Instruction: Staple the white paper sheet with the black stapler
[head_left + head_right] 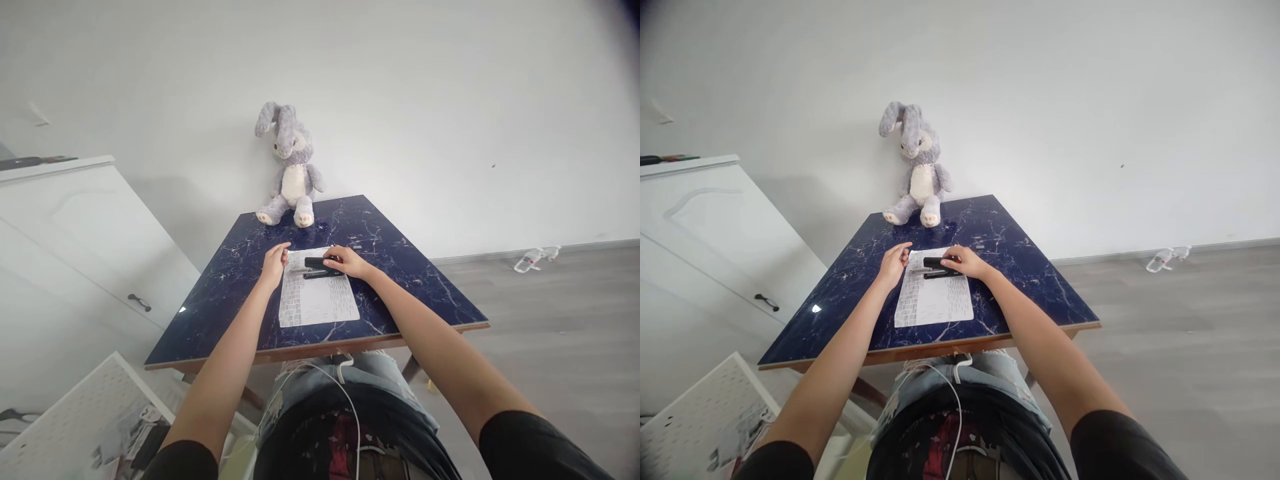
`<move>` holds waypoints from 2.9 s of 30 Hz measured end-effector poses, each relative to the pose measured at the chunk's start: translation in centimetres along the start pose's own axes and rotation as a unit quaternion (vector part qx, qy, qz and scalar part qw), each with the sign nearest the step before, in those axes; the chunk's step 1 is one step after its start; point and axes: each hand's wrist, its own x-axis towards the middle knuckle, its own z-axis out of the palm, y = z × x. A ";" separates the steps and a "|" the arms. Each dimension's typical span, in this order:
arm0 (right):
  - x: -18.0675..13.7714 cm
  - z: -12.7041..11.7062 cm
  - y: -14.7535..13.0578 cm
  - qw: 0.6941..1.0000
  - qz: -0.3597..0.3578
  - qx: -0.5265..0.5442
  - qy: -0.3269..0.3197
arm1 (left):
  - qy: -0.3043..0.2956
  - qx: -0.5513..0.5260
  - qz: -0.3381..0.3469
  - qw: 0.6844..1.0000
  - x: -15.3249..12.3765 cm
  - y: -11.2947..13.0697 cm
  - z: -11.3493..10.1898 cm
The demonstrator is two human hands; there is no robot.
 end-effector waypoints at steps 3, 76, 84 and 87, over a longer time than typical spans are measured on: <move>-0.1 0.0 0.0 1.000 -0.021 -0.007 -0.009 | -0.060 0.109 0.106 0.987 -0.4 0.5 0.0; -1.0 -2.6 2.9 0.950 0.232 -0.074 0.196 | -0.161 0.556 0.045 0.814 -1.4 -1.4 -1.2; -1.0 -2.6 1.8 0.979 0.172 -0.048 0.103 | -0.030 0.574 0.005 0.818 -1.0 -1.7 -1.3; -0.9 -2.6 1.4 0.980 0.169 -0.056 0.093 | -0.049 0.572 0.025 0.818 -1.1 -1.7 -0.9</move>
